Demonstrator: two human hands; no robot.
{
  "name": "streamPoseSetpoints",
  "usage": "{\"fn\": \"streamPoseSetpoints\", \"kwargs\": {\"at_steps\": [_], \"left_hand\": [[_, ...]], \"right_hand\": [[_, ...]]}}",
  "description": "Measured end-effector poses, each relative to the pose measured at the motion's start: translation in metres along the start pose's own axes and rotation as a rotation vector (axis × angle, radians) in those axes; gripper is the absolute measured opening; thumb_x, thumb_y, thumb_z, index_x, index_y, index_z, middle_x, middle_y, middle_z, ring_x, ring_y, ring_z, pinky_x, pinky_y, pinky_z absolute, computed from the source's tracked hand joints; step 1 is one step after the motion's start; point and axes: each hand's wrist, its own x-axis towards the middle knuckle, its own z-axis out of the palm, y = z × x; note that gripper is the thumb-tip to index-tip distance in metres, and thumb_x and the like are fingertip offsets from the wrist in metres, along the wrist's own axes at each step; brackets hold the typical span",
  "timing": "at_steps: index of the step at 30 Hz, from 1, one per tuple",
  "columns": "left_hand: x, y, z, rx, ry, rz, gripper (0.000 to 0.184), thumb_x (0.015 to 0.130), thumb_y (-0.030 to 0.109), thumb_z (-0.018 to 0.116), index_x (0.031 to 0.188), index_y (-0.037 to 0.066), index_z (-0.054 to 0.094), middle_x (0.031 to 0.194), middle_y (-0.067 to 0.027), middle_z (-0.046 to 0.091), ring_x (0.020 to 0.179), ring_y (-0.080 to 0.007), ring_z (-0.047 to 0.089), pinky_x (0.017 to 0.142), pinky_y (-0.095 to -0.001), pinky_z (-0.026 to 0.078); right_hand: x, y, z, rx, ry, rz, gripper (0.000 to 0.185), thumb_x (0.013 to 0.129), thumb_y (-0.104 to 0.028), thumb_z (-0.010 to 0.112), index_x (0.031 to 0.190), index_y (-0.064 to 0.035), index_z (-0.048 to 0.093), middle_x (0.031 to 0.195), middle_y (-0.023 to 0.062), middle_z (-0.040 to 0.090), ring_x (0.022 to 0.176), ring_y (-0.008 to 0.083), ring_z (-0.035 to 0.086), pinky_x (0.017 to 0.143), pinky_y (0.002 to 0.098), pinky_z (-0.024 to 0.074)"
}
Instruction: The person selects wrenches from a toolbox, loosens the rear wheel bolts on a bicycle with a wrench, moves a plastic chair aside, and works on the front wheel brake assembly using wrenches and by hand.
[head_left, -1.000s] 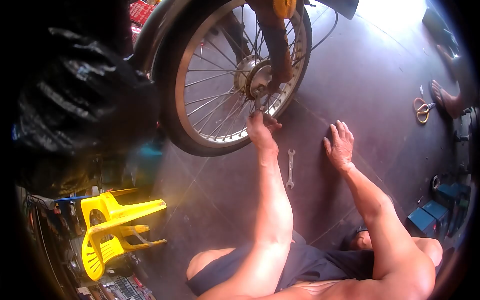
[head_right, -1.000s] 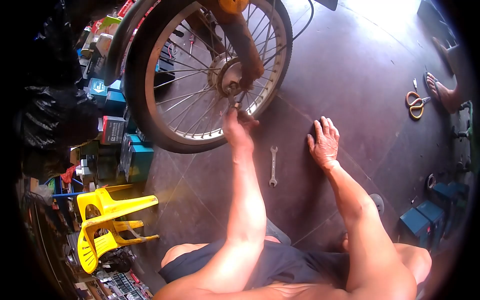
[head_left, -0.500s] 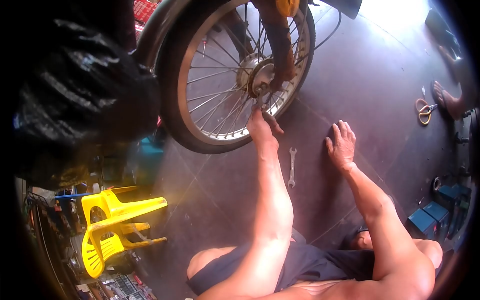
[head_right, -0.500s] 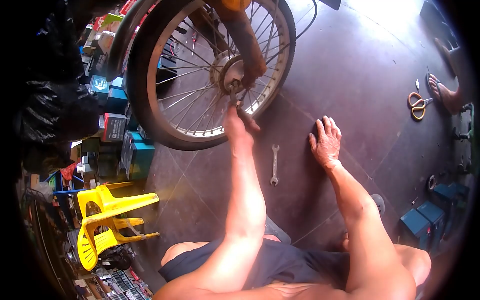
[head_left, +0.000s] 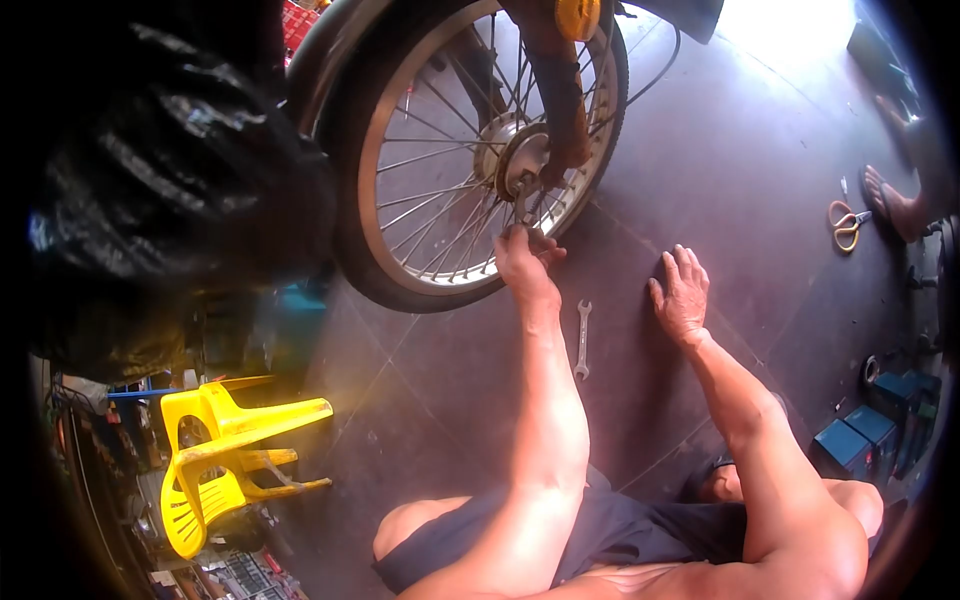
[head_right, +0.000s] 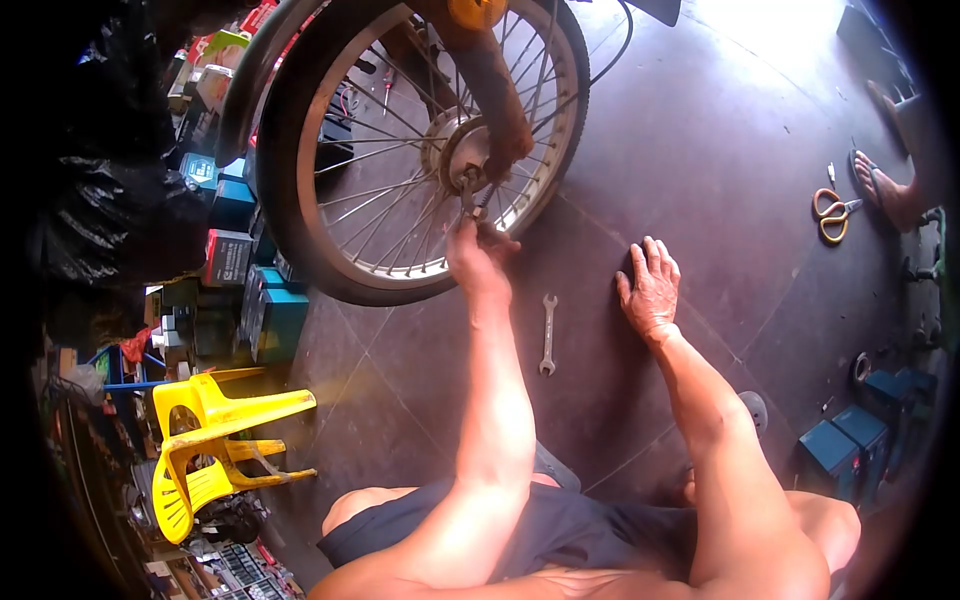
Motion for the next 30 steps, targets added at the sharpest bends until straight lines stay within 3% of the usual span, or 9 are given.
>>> {"fn": "streamPoseSetpoints", "kwargs": {"at_steps": [5,8,11,17,20,23,26,30], "left_hand": [[0.004,0.012,-0.009,0.148,-0.089,-0.112,0.030,0.097,0.031,0.053,0.094,0.002,0.061,0.067,-0.0046,0.054,0.048,-0.0175,0.054,0.043,-0.0308,0.047],[-0.005,0.013,0.001,0.127,0.023,-0.041,0.028,0.099,0.029,0.050,0.090,0.004,0.055,0.061,-0.0032,0.050,0.045,-0.0148,0.050,0.041,-0.0283,0.043],[-0.003,0.008,-0.001,0.127,-0.021,0.006,0.030,0.100,0.031,0.050,0.088,0.004,0.055,0.060,-0.0031,0.050,0.044,-0.0149,0.050,0.041,-0.0283,0.044],[0.004,0.012,-0.012,0.195,-0.106,-0.142,0.027,0.098,0.029,0.051,0.097,0.004,0.059,0.066,-0.0035,0.053,0.047,-0.0173,0.053,0.041,-0.0324,0.046],[0.000,0.002,-0.002,-0.041,-0.009,-0.044,0.029,0.099,0.032,0.050,0.096,0.004,0.058,0.060,-0.0046,0.051,0.041,-0.0186,0.049,0.038,-0.0344,0.044],[0.001,0.002,-0.005,0.094,-0.027,-0.032,0.031,0.099,0.035,0.051,0.094,0.005,0.057,0.062,-0.0051,0.053,0.042,-0.0192,0.050,0.039,-0.0351,0.045],[0.002,0.011,-0.006,0.081,-0.120,-0.160,0.028,0.099,0.031,0.051,0.098,0.003,0.053,0.060,-0.0047,0.051,0.046,-0.0171,0.050,0.045,-0.0309,0.045],[-0.001,0.010,-0.001,0.010,-0.011,-0.109,0.021,0.096,0.024,0.053,0.100,0.003,0.053,0.067,-0.0045,0.054,0.046,-0.0169,0.048,0.043,-0.0319,0.045]], "right_hand": [[-0.001,-0.001,0.000,0.002,-0.016,0.005,0.055,0.085,-0.027,0.068,0.133,-0.0047,0.053,0.145,0.0160,0.044,0.138,0.0342,0.036,0.113,0.0470,0.0274],[0.000,0.001,-0.001,0.003,-0.010,0.001,0.055,0.085,-0.027,0.068,0.133,-0.0047,0.053,0.145,0.0159,0.044,0.138,0.0340,0.036,0.113,0.0470,0.0273],[-0.001,0.000,-0.001,-0.003,-0.010,0.004,0.054,0.085,-0.027,0.068,0.133,-0.0047,0.053,0.145,0.0157,0.044,0.138,0.0337,0.035,0.113,0.0469,0.0271],[-0.001,0.001,0.001,0.000,-0.018,0.005,0.054,0.085,-0.027,0.068,0.133,-0.0049,0.054,0.146,0.0155,0.043,0.138,0.0337,0.035,0.113,0.0469,0.0272],[0.000,0.001,0.000,-0.007,-0.006,0.007,0.055,0.085,-0.027,0.069,0.133,-0.0049,0.054,0.146,0.0154,0.044,0.138,0.0339,0.036,0.113,0.0470,0.0276],[-0.002,-0.001,0.001,-0.006,-0.002,0.000,0.055,0.085,-0.027,0.069,0.133,-0.0049,0.054,0.146,0.0153,0.044,0.138,0.0340,0.036,0.113,0.0471,0.0279],[-0.001,0.001,0.002,-0.006,-0.004,0.002,0.055,0.085,-0.027,0.069,0.133,-0.0049,0.054,0.146,0.0154,0.044,0.138,0.0340,0.036,0.113,0.0471,0.0279],[0.001,0.001,0.001,0.000,-0.002,0.001,0.055,0.085,-0.027,0.069,0.133,-0.0048,0.054,0.146,0.0155,0.044,0.138,0.0340,0.036,0.113,0.0471,0.0276]]}}
